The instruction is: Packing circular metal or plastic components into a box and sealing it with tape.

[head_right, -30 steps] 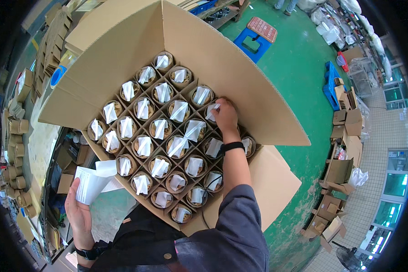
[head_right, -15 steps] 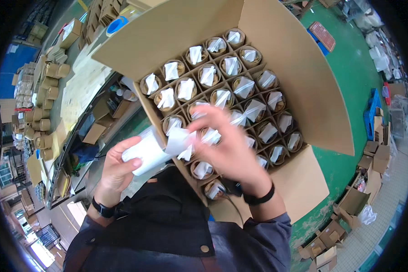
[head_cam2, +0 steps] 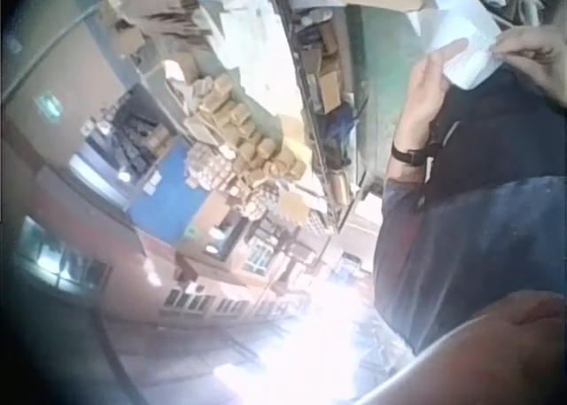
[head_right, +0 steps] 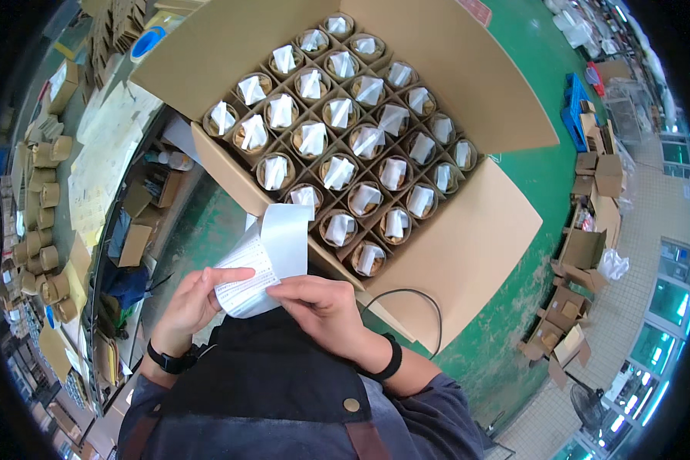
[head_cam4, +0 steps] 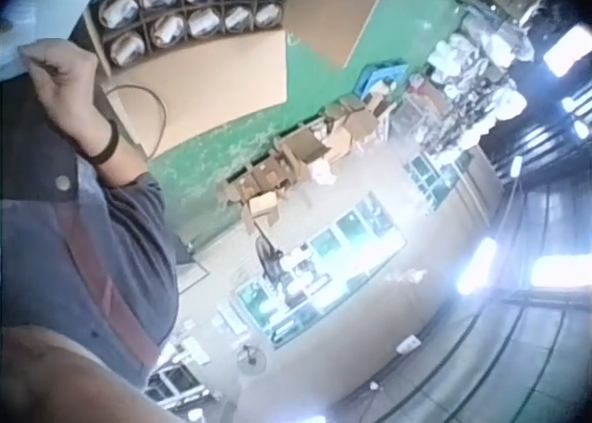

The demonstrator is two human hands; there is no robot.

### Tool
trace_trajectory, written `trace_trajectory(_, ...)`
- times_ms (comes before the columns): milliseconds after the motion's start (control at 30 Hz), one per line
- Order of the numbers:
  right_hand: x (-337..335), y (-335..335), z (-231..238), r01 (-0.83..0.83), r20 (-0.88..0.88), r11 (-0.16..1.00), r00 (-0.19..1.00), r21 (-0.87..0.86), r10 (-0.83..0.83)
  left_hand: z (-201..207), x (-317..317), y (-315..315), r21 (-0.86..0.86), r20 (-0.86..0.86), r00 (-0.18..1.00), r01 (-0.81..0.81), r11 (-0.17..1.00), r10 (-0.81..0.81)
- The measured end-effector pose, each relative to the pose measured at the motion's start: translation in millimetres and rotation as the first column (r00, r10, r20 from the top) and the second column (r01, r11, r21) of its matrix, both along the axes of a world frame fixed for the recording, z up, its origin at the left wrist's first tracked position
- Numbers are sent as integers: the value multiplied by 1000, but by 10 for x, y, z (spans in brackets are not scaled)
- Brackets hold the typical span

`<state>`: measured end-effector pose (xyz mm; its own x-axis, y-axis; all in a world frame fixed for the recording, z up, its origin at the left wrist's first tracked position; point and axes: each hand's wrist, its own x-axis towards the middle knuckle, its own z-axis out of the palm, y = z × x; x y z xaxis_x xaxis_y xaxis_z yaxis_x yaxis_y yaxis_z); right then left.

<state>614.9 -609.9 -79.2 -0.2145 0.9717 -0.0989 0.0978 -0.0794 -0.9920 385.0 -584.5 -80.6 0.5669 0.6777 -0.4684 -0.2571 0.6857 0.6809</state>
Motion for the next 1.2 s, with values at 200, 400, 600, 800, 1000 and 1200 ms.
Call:
trace_trajectory(200,46,0,-340,74,-115,976,988,-203,-99,-341,-124,-229,-10,-163,900,-412,911,405)
trace_trajectory(400,787,359,-1734,152,572,978,819,-143,-44,-412,-680,-151,294,-253,666,-638,712,701)
trace_trajectory(600,421,210,-1729,199,840,971,498,131,-216,-383,-844,-204,351,-249,642,-638,686,725)
trace_trajectory(800,407,292,-1638,202,751,948,578,247,-318,-514,-399,-17,42,-50,759,-647,761,649)
trace_trajectory(1000,12,523,-235,-156,-206,982,970,-106,132,-249,123,90,171,-156,926,-318,932,345)
trace_trajectory(1200,91,436,-194,-130,311,963,949,236,52,-264,151,179,205,-262,963,-15,979,69)
